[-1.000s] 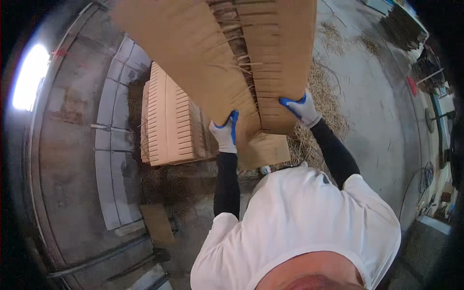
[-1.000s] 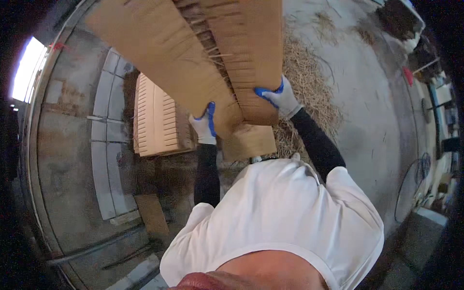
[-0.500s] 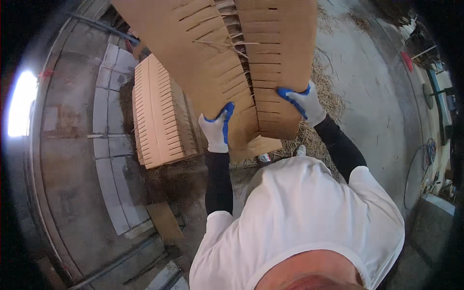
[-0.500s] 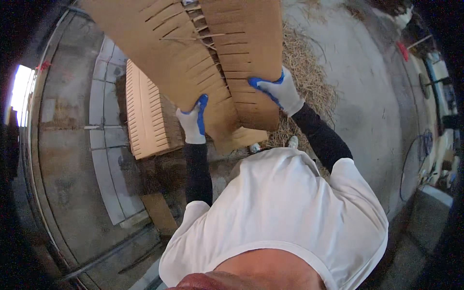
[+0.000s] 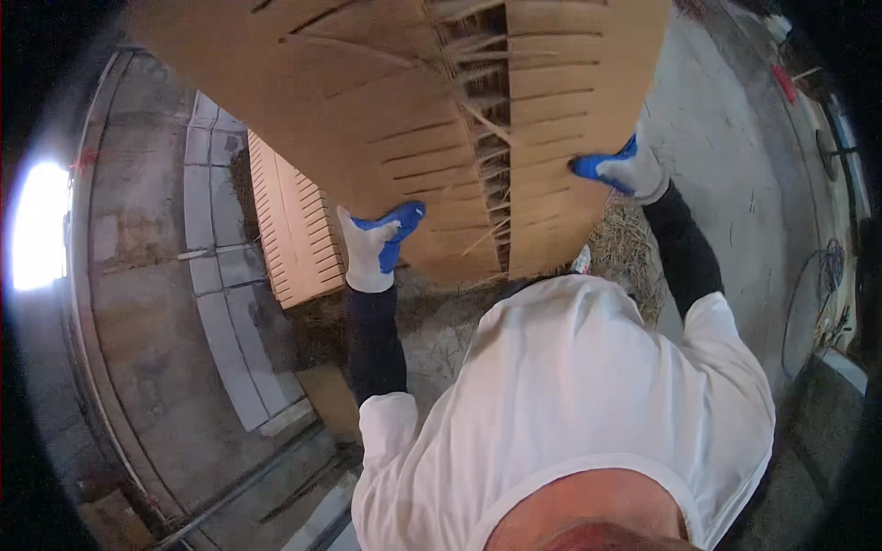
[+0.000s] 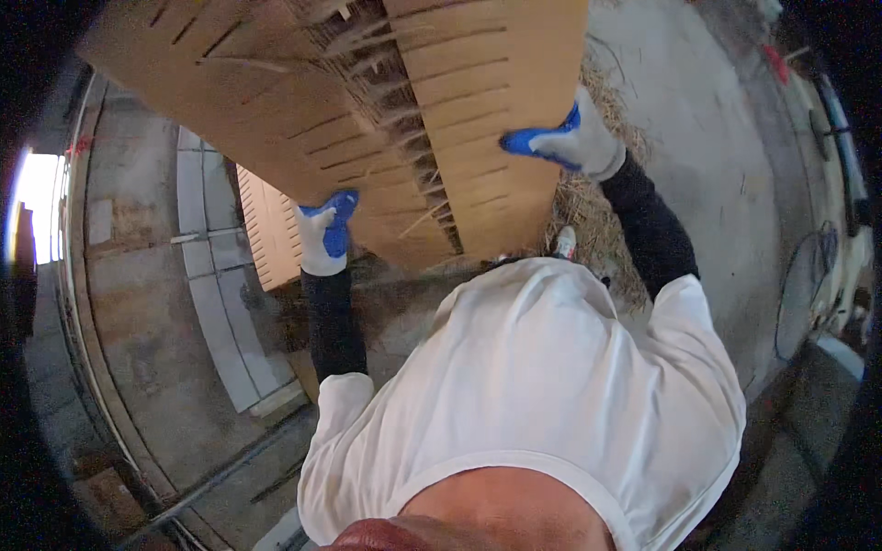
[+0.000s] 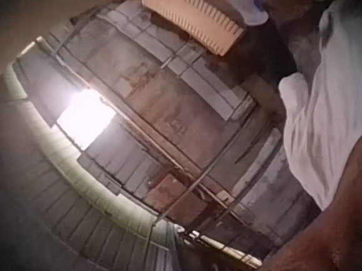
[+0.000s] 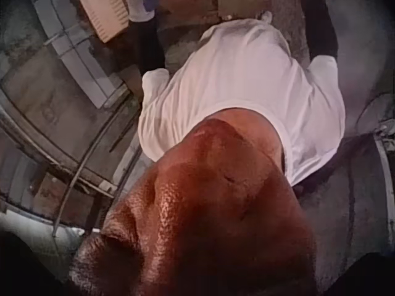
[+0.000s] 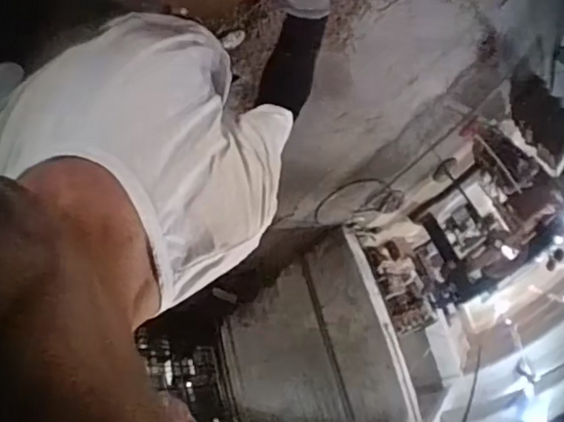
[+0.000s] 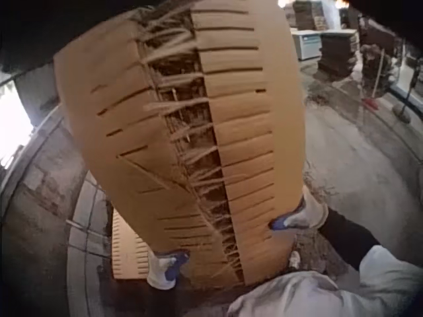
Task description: Stacking and organizing pieces of corrugated cardboard in a storage or production area.
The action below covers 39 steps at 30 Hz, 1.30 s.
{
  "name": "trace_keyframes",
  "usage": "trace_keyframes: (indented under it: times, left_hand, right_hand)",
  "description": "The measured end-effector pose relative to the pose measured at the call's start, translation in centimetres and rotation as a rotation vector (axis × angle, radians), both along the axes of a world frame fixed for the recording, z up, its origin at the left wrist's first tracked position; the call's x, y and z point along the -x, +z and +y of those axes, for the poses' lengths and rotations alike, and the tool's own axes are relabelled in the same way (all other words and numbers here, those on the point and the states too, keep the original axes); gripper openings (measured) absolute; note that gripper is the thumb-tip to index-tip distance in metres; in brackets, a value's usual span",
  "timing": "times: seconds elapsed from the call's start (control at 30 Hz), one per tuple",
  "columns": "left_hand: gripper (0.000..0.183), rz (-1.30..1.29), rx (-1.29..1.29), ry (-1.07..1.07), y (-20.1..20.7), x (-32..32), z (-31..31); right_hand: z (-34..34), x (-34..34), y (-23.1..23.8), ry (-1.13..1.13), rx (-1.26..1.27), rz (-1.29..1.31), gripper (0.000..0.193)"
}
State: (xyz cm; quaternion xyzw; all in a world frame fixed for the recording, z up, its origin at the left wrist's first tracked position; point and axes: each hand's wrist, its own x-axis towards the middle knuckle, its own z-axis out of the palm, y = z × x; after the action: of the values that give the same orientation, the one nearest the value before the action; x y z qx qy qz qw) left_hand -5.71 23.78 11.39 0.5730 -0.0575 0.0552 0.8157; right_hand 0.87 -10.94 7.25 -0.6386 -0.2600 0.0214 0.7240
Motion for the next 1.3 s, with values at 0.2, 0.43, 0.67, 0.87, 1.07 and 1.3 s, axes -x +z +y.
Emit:
trace_keyframes:
  times: [0.2, 0.43, 0.67, 0.87, 1.07, 1.3]
  left_hand:
    - [0.045, -0.029, -0.255, 0.262, -1.1, -2.1, -2.9]
    - [0.05, 0.366, -0.4, 0.446, -8.0, -5.3, 2.0]
    - [0.037, 0.559, -0.314, 0.281, -16.6, -4.1, 4.1]
    - [0.046, 0.898, -0.071, 0.198, -21.6, -3.8, 7.0]
    - [0.055, 0.983, -0.195, 0.162, -30.1, 7.9, 10.2]
    - [0.051, 1.149, -0.456, 0.445, -21.8, 5.5, 4.1]
  right_hand:
    - [0.3, -1.9, -4.9, -0.232, -0.199, 0.179, 0.052]
    - [5.6, 5.3, -12.6, -0.066, -0.188, 0.646, 0.041]
    - [9.8, 5.0, -16.9, -0.165, -0.022, 0.696, 0.043]
    - [12.2, 2.8, -21.0, -0.037, -0.123, 1.002, 0.042]
    - [13.2, 2.0, -19.7, -0.048, -0.05, 1.052, 0.038]
    - [12.1, 4.0, -17.1, 0.034, -0.259, 1.176, 0.053]
